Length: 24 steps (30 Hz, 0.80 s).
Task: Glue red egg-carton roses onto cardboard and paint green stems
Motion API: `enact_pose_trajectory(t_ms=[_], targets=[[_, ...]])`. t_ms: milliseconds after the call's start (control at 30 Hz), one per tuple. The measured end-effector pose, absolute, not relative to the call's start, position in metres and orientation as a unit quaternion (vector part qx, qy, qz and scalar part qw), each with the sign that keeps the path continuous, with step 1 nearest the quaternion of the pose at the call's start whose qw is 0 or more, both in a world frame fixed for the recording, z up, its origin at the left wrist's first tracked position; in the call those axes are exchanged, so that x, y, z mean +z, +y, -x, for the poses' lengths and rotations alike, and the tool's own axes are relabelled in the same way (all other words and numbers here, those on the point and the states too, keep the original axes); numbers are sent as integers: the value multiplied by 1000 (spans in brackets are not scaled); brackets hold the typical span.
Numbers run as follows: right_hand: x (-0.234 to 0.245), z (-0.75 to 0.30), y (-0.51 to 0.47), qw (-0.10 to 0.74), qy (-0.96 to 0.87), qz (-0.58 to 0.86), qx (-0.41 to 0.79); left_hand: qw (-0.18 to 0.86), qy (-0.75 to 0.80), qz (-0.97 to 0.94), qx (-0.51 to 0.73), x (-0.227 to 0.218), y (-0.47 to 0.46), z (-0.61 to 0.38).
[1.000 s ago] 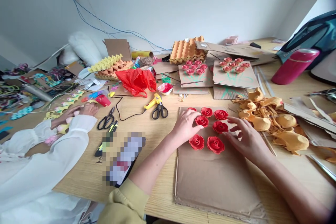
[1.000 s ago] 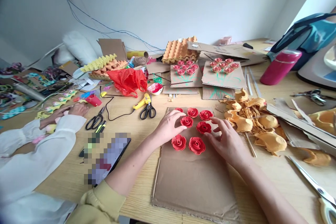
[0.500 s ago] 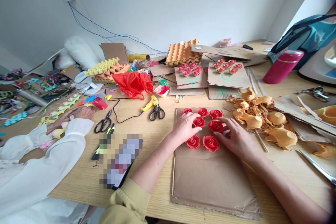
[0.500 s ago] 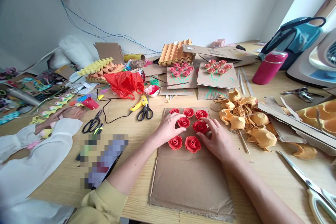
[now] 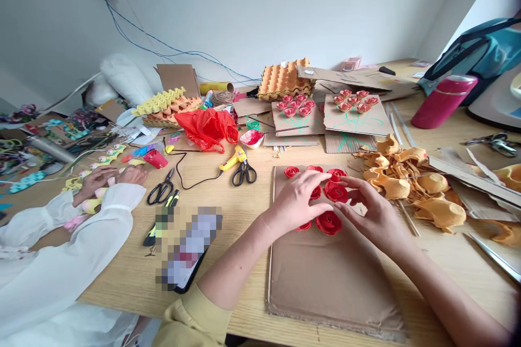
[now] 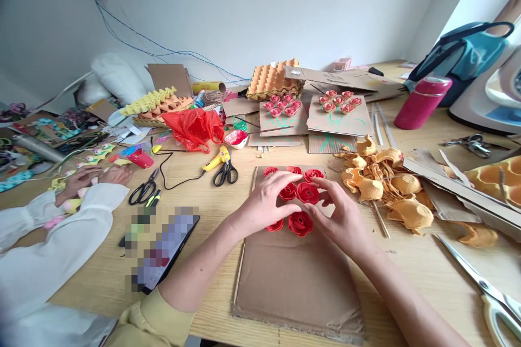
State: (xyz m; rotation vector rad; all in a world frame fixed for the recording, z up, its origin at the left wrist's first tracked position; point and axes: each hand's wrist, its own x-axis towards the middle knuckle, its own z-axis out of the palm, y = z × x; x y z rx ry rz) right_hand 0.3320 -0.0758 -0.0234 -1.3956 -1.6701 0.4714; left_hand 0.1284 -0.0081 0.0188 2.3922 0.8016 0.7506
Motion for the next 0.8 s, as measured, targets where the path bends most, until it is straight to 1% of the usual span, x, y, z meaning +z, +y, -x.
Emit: enact_pose_trajectory(t_ms=[100,200,267,467,633,733,800], targets=[[-21,-327,-80,471,-666,533,226,262,256,-892,266,27,-16,-133],[-21,-324,-83,499,-646,494,300,282,251,-882,281,33,-19,-131],[-21,-323,-85,506,-642,474,327,300,259,-873,286,37,-20,-126],[-18,-317,-90,469,-681,484,288,313,277,-864,282,39,-28,-119],[-9,-315,-92,473,-687,464,297,304,302,-847,315,35,-28,-111],[-7,-323,-91,460,-699,494,239,270,353,-830,336,24,-17,-97],[-10,-331,-91,422,-725,507,198,247,402,-818,328,10,-7,-86]])
